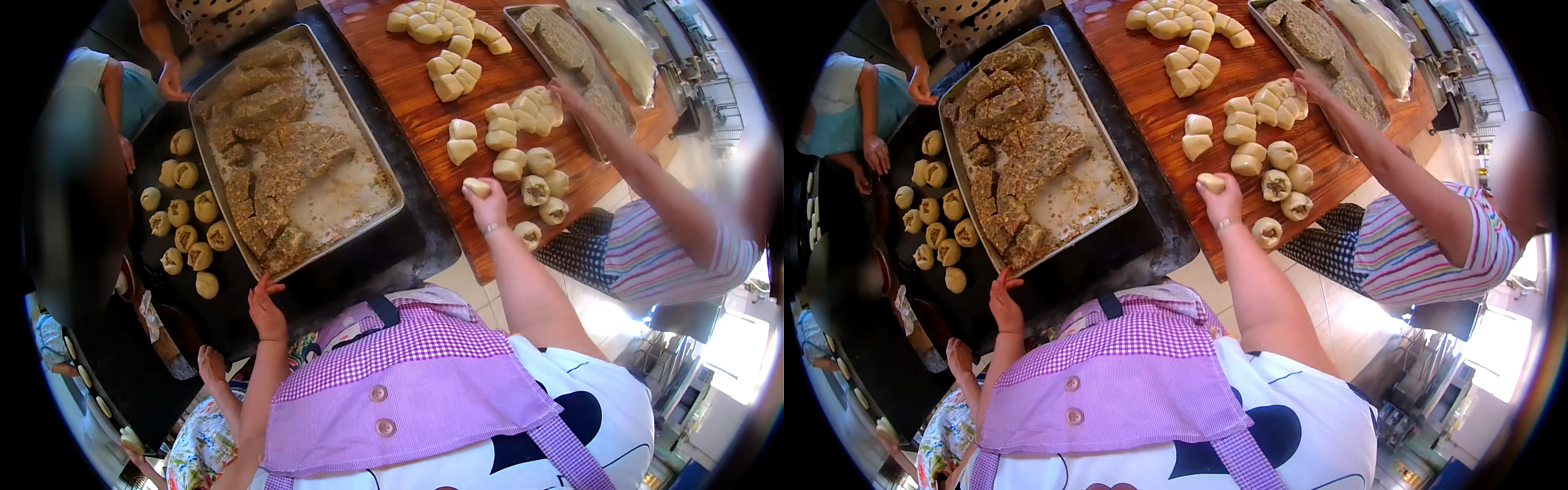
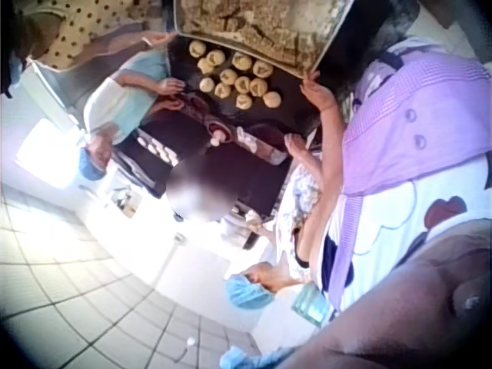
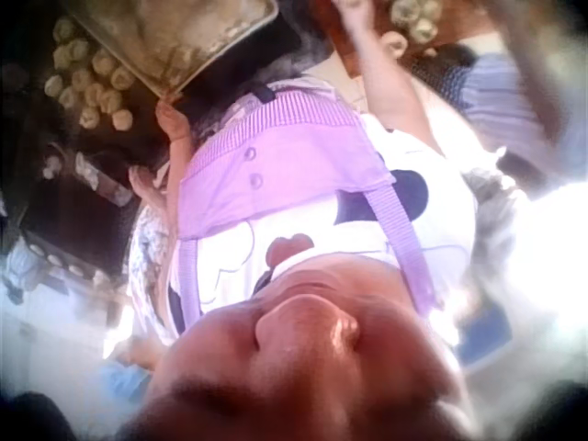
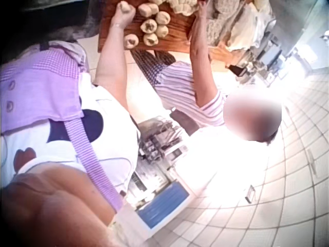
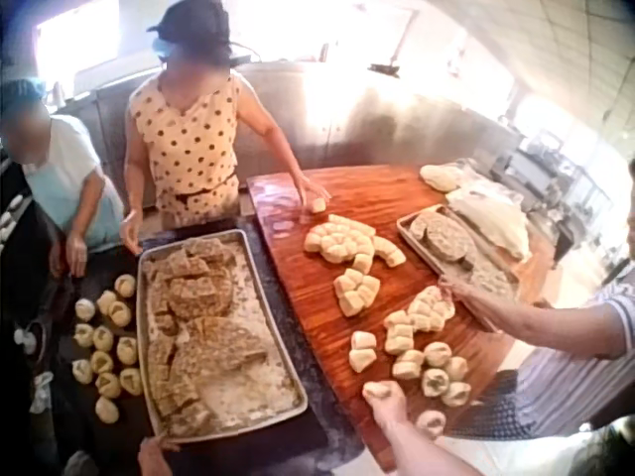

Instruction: The person prepares stuffed buns by flattening pieces of dough, adding a savory filling, and then pinching and rolling the dough to seal it into a round bun.

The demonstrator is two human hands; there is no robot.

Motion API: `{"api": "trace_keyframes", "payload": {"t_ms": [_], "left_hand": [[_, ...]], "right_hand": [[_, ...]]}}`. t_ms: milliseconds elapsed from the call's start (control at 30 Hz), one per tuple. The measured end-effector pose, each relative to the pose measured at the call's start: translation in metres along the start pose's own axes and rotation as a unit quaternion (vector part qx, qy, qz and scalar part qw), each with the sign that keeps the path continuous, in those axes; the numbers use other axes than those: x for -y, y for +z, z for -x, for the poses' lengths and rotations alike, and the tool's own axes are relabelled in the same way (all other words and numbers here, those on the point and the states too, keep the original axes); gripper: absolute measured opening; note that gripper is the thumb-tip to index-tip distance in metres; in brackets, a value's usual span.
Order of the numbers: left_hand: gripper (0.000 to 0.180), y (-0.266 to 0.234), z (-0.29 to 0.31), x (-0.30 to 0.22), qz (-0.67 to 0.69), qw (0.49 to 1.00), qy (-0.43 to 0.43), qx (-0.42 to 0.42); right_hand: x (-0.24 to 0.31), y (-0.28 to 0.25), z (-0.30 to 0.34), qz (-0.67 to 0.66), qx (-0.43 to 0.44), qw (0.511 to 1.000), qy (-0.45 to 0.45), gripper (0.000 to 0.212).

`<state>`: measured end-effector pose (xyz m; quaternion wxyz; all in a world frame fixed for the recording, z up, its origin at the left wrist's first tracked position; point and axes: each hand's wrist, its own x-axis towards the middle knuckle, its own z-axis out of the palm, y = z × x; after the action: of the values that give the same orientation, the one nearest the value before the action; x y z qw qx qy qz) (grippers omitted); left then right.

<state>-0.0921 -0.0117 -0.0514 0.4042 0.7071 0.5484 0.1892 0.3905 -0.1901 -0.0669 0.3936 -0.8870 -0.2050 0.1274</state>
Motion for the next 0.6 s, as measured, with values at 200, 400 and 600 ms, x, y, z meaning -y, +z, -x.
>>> {"api": "trace_keyframes", "payload": {"t_ms": [200, 400, 600], "left_hand": [[0.046, 0.023, -0.013, -0.067, 0.126, 0.990, 0.062, -0.015], [0.045, 0.049, -0.025, -0.109, 0.050, 0.984, 0.140, 0.095], [0.039, 0.057, -0.018, -0.131, -0.019, 0.967, 0.191, 0.169]], "right_hand": [[-0.028, -0.027, 0.045, 0.139, 0.012, 0.988, -0.072, 0.062], [-0.027, -0.026, 0.034, 0.165, 0.048, 0.977, -0.124, 0.068], [-0.028, -0.031, 0.032, 0.206, 0.116, 0.956, -0.175, 0.054]]}}
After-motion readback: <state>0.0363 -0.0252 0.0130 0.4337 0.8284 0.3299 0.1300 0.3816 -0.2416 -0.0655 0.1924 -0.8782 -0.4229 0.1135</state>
